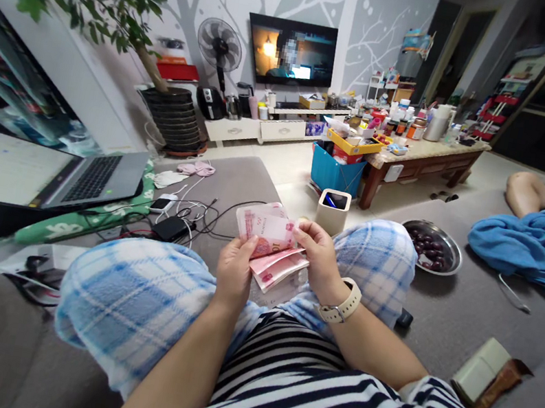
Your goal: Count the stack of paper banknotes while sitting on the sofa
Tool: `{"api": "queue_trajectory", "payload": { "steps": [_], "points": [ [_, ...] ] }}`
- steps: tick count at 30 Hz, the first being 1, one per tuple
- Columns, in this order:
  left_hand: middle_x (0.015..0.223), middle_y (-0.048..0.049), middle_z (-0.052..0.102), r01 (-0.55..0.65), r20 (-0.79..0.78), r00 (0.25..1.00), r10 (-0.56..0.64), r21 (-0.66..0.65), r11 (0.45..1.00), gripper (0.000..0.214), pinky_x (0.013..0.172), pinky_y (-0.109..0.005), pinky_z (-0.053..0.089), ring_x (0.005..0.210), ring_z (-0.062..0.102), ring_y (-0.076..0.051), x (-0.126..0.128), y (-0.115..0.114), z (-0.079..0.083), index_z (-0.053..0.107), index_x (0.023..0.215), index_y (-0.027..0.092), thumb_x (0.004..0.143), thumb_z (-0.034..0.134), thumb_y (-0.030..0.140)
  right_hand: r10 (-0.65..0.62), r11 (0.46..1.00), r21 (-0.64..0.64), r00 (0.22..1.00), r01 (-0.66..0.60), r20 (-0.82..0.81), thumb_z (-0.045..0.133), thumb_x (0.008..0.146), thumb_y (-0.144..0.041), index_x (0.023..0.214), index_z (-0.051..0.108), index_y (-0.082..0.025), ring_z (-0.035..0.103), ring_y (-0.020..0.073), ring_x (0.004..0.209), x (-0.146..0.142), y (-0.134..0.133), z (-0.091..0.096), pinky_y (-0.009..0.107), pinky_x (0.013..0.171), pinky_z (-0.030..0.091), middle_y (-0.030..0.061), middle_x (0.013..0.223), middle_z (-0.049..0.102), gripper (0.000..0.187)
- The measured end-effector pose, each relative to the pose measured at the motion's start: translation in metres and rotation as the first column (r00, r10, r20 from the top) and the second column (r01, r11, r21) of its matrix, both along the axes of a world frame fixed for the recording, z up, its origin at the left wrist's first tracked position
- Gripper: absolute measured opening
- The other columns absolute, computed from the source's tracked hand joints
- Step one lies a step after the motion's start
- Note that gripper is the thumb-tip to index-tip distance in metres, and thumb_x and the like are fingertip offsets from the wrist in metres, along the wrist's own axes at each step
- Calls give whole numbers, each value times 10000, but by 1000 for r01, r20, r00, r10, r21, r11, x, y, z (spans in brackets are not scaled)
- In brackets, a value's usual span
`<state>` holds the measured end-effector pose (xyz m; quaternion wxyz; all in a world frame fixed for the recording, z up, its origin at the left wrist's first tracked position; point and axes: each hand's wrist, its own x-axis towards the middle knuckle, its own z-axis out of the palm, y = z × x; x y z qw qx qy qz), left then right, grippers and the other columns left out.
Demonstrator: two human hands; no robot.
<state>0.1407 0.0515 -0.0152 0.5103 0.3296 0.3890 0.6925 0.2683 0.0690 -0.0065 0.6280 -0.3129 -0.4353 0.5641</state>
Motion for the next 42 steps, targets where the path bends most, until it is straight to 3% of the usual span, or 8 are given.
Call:
{"api": "queue_trajectory", "payload": {
  "steps": [9,14,20,25,30,42],
  "points": [
    [742,-31,685,5,-17,1000,-5,16,1000,267,748,-354,519,749,671,-214,-1,1,-3,663,843,172,661,710,361,-19,1000,9,1000,19,12,676,701,-349,675,557,-182,422,97,602,1,-1,2,245,611,352,-41,650,506,207],
    [699,-9,648,-172,-69,982,174,24,985,263,719,-304,497,690,620,-166,-5,7,-10,631,702,163,660,680,418,-16,1000,-2,1000,16,12,670,705,-344,670,552,-182,400,95,590,1,0,1,242,581,324,-44,633,490,203],
    [750,-19,640,-271,-83,960,269,-15,962,308,755,-310,478,737,604,-164,-9,12,-18,630,749,153,653,682,441,9,1000,-28,1000,-8,4,668,697,-341,632,538,-186,359,90,545,1,-2,2,245,544,289,-55,573,450,212],
    [783,-30,652,-221,-85,971,222,11,975,305,754,-327,486,742,612,-172,-11,16,-25,639,780,156,695,655,448,18,999,-33,1000,-18,-7,662,706,-326,629,536,-182,360,86,541,1,-1,-1,243,535,274,-54,569,457,207],
    [873,-54,673,-301,-159,942,296,-4,954,325,841,-365,481,866,637,-211,-13,18,-32,666,870,162,717,647,448,19,1000,-20,1000,-19,-12,655,716,-313,632,543,-177,370,85,546,1,1,-3,241,540,273,-52,571,463,195],
    [795,-42,660,-276,-169,947,274,11,961,332,785,-339,485,811,631,-202,-12,16,-26,651,802,152,706,643,470,21,999,-25,1000,-21,-9,661,710,-321,633,544,-178,372,88,549,1,0,-3,244,543,273,-51,574,469,201]
  ]
}}
